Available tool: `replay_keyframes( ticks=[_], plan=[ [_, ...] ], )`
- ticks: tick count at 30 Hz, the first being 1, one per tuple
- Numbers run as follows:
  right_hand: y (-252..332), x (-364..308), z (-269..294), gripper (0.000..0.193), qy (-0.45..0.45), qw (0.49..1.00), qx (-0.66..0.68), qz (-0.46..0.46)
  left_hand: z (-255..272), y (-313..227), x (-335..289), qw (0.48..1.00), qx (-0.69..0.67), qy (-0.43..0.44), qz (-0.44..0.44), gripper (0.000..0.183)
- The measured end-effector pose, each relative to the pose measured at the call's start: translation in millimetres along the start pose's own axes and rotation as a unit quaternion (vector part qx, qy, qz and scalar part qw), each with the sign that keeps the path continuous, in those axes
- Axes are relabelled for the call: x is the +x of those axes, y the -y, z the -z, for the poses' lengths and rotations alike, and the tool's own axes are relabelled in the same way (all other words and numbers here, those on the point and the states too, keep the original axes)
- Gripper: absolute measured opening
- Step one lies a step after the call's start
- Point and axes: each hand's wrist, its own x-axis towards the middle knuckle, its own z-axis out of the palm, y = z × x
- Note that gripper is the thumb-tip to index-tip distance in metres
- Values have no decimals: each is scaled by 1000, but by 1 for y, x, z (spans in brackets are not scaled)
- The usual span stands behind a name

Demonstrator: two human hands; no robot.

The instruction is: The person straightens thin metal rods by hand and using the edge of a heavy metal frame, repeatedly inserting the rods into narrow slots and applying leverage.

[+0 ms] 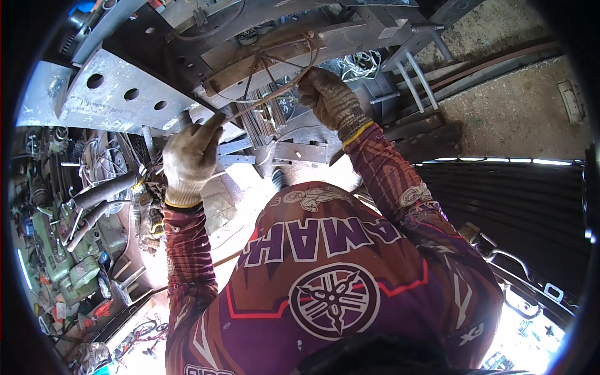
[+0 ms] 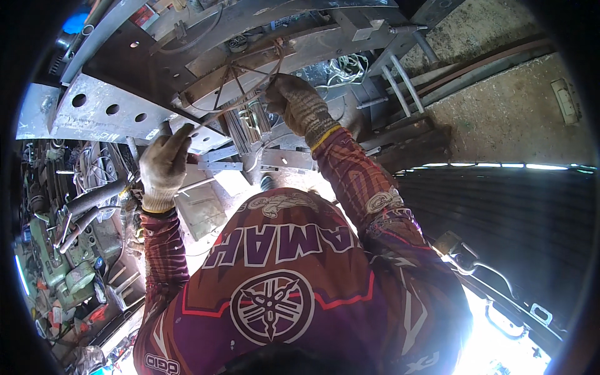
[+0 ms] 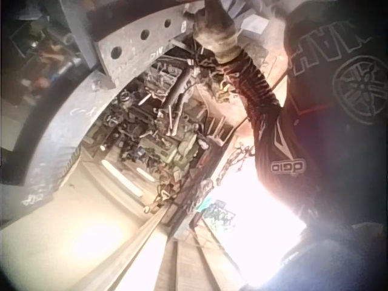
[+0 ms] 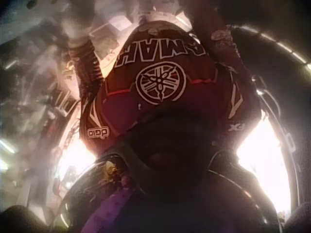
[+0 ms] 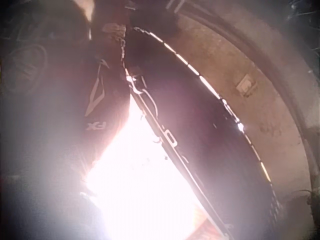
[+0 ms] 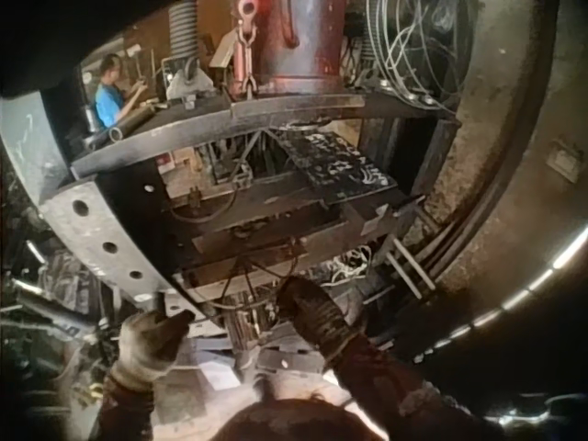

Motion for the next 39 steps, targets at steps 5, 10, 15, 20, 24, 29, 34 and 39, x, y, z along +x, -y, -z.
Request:
replay_keyframes(
  ticks=[5, 10, 15, 20, 24, 29, 34, 39],
  plan=[
    [2, 1, -17, 27, -78, 992, 98, -19, -7, 19, -3, 992, 85, 28, -90, 27],
    [8, -10, -30, 23, -127, 980, 148, -20, -20, 10, -9, 997, 48, 32, -46, 29],
    [15, -12, -24, 16, -139, 990, -28, -25, -18, -3, -8, 995, 54, 79, -8, 28],
    [15, -11, -33, 16, -154, 987, -31, -25, -16, 9, -3, 996, 50, 64, -28, 27],
    [0, -3, -23, 26, -79, 994, 70, -8, -22, 19, -2, 998, 13, 39, -52, 28],
    [-5, -5, -30, 44, 47, 984, 167, -52, -27, 38, 4, 996, 21, -7, -85, 23],
    [-14, 1, -19, 56, 93, 984, 151, -4, -32, 57, 19, 990, 9, -26, -139, 24],
    [-25, 5, -20, 64, 40, 990, 126, 39, -32, 75, 32, 989, 1, 44, -141, 23]
  ],
)
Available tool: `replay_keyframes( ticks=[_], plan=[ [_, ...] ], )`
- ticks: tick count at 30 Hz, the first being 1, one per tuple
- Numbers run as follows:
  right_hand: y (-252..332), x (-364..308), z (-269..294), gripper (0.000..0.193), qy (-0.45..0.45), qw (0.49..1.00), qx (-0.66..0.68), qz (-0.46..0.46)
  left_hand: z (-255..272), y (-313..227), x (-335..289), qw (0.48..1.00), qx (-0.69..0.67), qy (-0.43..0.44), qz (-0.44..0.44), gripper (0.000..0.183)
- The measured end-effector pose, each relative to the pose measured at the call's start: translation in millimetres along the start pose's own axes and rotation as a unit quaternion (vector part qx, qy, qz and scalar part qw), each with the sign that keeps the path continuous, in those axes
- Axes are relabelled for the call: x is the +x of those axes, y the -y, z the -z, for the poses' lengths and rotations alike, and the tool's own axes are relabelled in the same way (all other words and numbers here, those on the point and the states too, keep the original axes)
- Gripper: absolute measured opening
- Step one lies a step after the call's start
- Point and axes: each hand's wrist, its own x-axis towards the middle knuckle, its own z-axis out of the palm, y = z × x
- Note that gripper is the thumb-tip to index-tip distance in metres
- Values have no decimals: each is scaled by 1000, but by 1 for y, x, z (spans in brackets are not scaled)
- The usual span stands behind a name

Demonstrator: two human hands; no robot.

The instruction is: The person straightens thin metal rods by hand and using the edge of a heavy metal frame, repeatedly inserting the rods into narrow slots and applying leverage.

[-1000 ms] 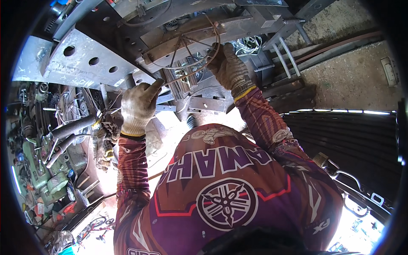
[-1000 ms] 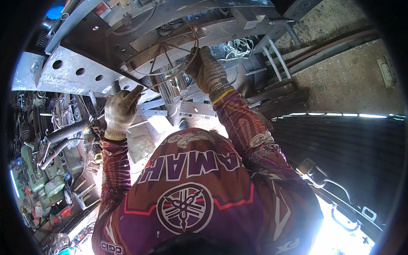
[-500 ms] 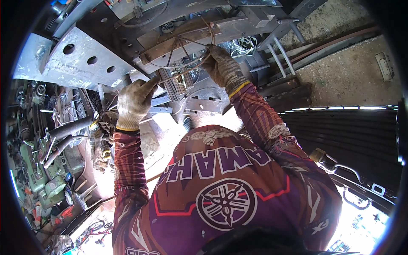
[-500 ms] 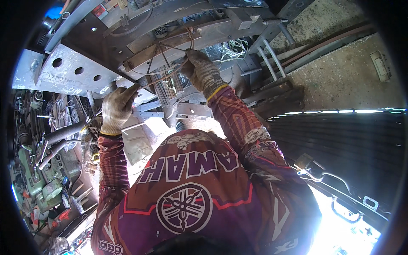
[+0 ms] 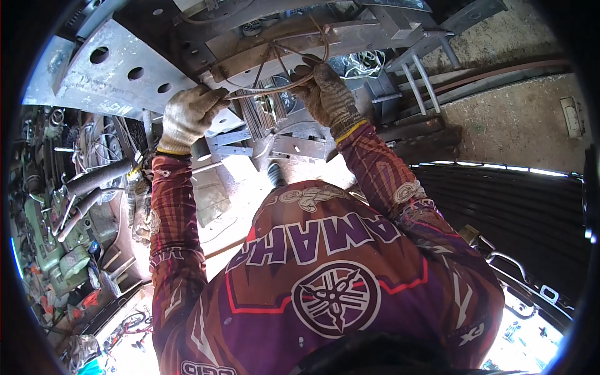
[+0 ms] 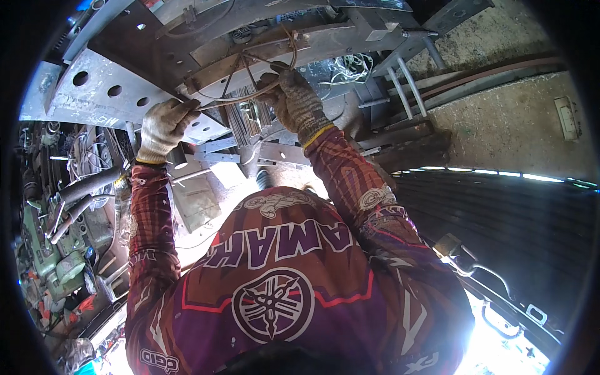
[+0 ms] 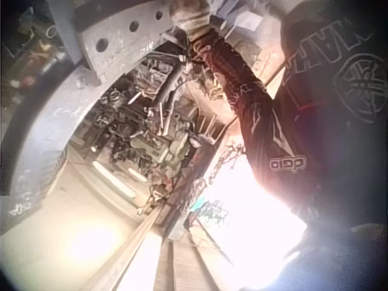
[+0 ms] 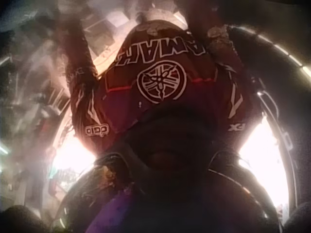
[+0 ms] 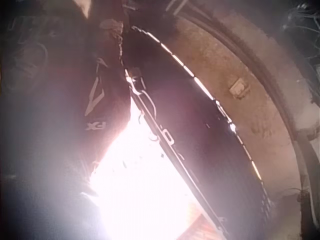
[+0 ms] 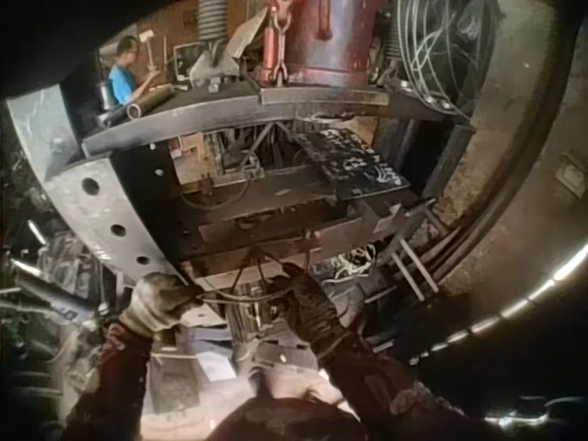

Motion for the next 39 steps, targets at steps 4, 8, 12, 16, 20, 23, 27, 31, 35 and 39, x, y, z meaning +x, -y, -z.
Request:
replay_keyframes(
  ticks=[4, 8, 12, 16, 20, 23, 27, 31, 35, 39],
  plan=[
    [-3, 1, -8, 60, -14, 999, -30, 17, -3, 22, 5, 998, 26, -29, -43, 22],
    [-6, 3, -9, 58, -43, 994, -83, 54, -8, 25, 10, 999, -17, -3, -29, 19],
    [-6, 2, -12, 58, -51, 993, -98, 40, -7, 20, 3, 999, -19, -17, -27, 19],
    [-4, 1, -8, 57, -24, 998, -50, 40, -14, 6, -6, 1000, -23, -17, 12, 18],
    [0, -1, -12, 57, -12, 998, -57, 33, -21, 12, -10, 998, -50, 11, 34, 20],
    [1, -1, -13, 56, 0, 997, -61, 40, -26, 14, -15, 998, -59, 0, 34, 21],
    [-3, -1, -15, 57, -21, 997, -66, 38, -18, 19, -5, 993, -66, 68, 65, 18],
    [-7, 0, -12, 58, -15, 997, -64, 44, -18, 19, -7, 995, -70, 42, 48, 22],
    [-12, 0, -7, 55, -17, 997, -44, 57, -14, 7, -6, 998, 4, -52, 43, 26],
    [-11, 2, -2, 53, -18, 998, -39, 56, -10, -14, -7, 989, 55, -117, 75, 32]
  ],
)
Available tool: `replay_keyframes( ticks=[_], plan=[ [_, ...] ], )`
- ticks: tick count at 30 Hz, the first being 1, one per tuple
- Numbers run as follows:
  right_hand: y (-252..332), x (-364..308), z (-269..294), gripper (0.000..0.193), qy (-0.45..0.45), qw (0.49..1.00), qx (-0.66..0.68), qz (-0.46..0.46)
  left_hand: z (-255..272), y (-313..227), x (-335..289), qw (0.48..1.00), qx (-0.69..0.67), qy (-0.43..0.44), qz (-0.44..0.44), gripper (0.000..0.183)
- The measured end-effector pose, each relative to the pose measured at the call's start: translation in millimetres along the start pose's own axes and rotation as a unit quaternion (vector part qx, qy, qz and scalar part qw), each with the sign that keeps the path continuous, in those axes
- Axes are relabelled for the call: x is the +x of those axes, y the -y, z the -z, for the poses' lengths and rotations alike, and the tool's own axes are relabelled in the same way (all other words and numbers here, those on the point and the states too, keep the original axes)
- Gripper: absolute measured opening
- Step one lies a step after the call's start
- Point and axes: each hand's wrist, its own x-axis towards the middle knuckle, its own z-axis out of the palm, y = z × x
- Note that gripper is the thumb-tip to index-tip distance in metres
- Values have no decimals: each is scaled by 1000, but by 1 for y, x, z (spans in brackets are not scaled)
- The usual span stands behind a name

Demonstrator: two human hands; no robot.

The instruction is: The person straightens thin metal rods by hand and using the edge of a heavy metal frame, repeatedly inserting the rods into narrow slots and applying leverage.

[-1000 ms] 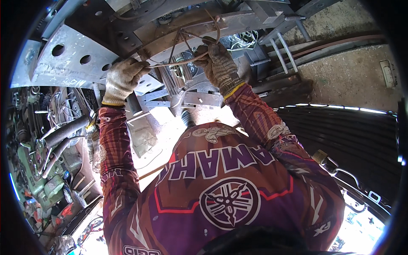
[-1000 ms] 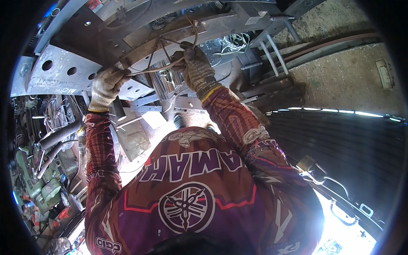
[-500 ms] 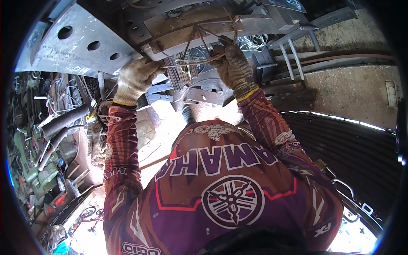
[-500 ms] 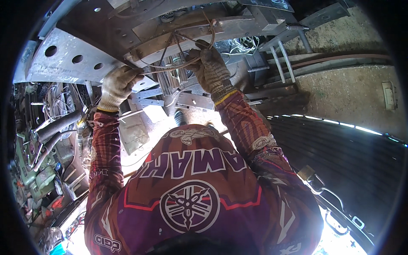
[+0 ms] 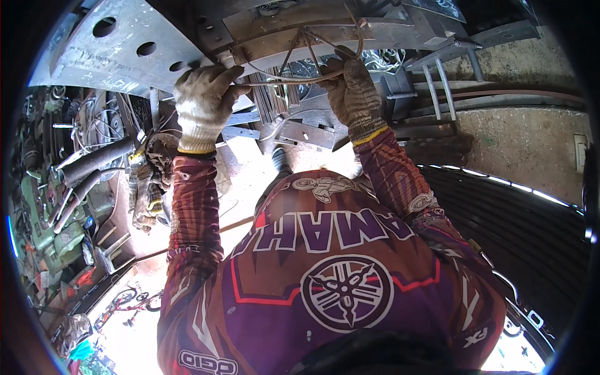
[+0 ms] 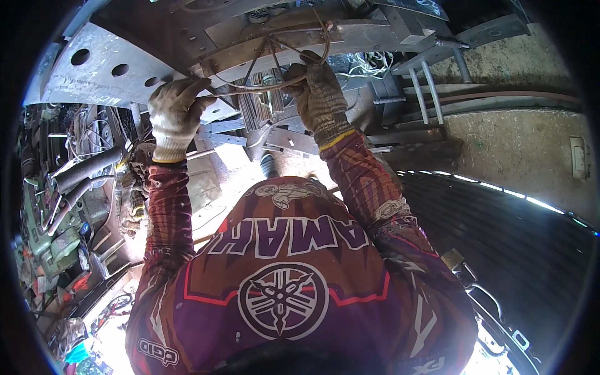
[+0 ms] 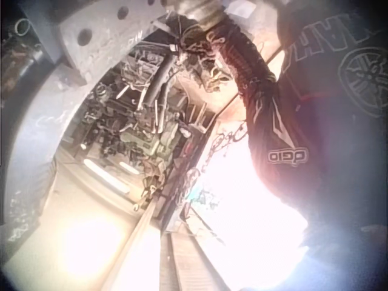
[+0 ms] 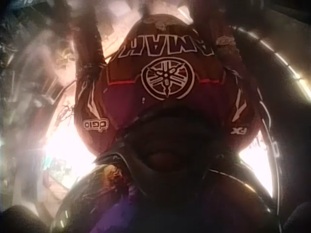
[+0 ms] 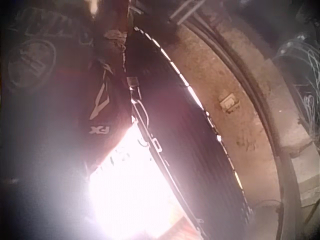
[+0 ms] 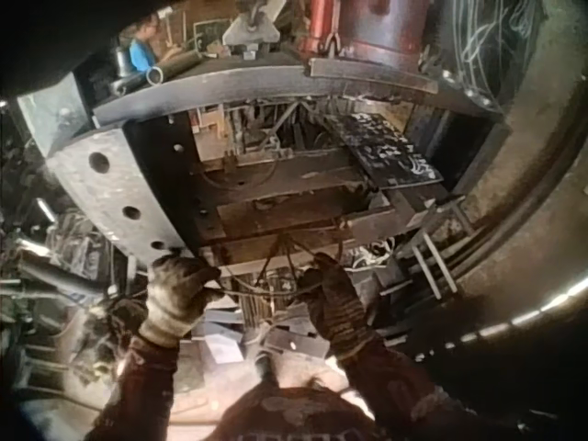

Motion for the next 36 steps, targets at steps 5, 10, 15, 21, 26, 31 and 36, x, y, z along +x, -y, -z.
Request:
replay_keyframes(
  ticks=[5, 10, 15, 21, 26, 31, 36],
  plan=[
    [6, -2, -10, 53, -13, 1000, -3, -16, -11, 0, -13, 997, -69, 10, -8, 34],
    [1, 0, -6, 57, -11, 1000, 3, -11, -9, 13, -1, 992, -99, 75, 10, 33],
    [1, -2, -6, 59, -12, 1000, -14, -10, -20, 25, -2, 983, -161, 87, 28, 35],
    [2, -4, -13, 60, -24, 999, -18, -11, -24, 31, -3, 989, -133, 63, -1, 35],
    [0, -5, -11, 60, -25, 1000, 3, -19, -25, 30, -3, 985, -159, 58, 40, 49],
    [-2, -5, -4, 60, -15, 999, 18, -23, -20, 28, 3, 981, -176, 77, 40, 51],
    [1, -6, -9, 58, -47, 997, -60, -17, -13, 15, -7, 990, -112, 83, 14, 37]
  ],
)
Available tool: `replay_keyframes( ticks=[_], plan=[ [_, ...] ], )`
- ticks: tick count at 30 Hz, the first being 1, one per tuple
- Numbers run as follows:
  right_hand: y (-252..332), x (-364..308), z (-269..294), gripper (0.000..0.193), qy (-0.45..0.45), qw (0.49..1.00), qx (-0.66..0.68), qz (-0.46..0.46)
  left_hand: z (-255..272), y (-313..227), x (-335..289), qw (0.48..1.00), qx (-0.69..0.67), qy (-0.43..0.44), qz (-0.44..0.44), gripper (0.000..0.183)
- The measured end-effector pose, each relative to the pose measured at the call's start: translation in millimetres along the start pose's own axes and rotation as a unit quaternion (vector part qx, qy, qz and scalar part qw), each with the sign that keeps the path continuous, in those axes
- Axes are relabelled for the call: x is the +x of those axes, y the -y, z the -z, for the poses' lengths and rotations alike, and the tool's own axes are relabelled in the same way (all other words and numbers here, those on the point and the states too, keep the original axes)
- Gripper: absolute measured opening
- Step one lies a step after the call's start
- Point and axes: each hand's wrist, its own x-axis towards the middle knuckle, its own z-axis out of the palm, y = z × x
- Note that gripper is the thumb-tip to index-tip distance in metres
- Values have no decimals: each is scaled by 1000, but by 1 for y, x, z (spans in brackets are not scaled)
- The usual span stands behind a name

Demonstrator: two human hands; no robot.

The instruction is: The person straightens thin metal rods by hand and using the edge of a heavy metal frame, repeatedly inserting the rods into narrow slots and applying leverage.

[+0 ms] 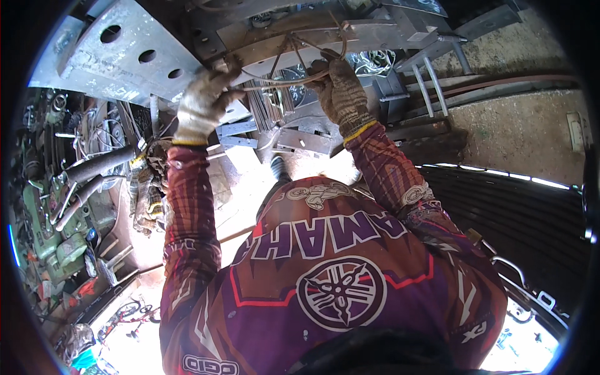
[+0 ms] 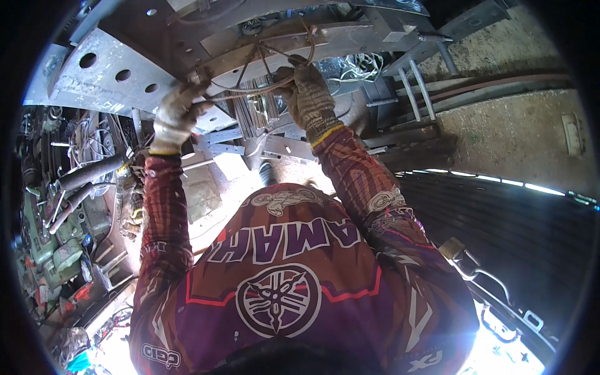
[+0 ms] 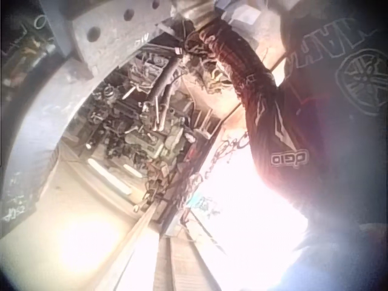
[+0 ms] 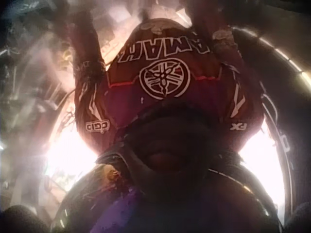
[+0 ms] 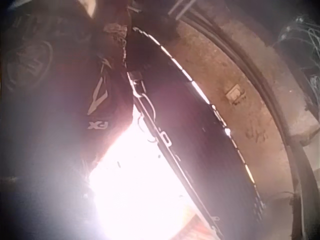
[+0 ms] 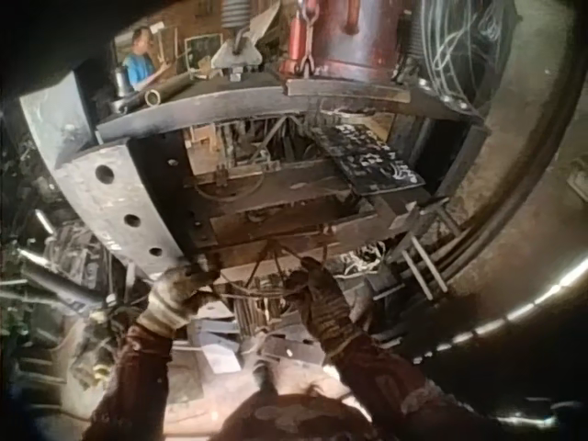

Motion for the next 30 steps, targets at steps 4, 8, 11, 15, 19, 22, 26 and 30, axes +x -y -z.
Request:
replay_keyframes(
  ticks=[4, 8, 11, 15, 19, 22, 26, 30],
  plan=[
    [32, 4, 9, 51, -38, 978, -198, -58, -7, -49, -34, 996, 85, 15, 32, 13],
    [69, -22, -32, 51, -99, 840, -514, 143, 2, -74, -37, 987, 141, -69, -21, 23],
    [94, -47, -37, 52, -34, 518, -782, 345, 28, -83, -28, 981, 156, -89, -73, 27],
    [112, -70, -65, 50, 226, 427, -732, 479, 69, -95, -10, 961, 236, -98, -109, 29],
    [127, -75, -88, 48, 204, 434, -736, 479, 121, -121, 29, 953, 254, -39, -162, 33],
    [135, -77, -93, 41, 234, 507, -697, 450, 142, -131, 50, 937, 250, -78, -231, 35],
    [145, -100, -102, 35, 201, 734, -576, 298, 129, -154, 82, 907, 222, -272, -233, 40],
    [117, -99, -64, 39, 57, 957, -279, 50, 56, -185, 73, 944, 84, -272, -167, 58]
  ],
)
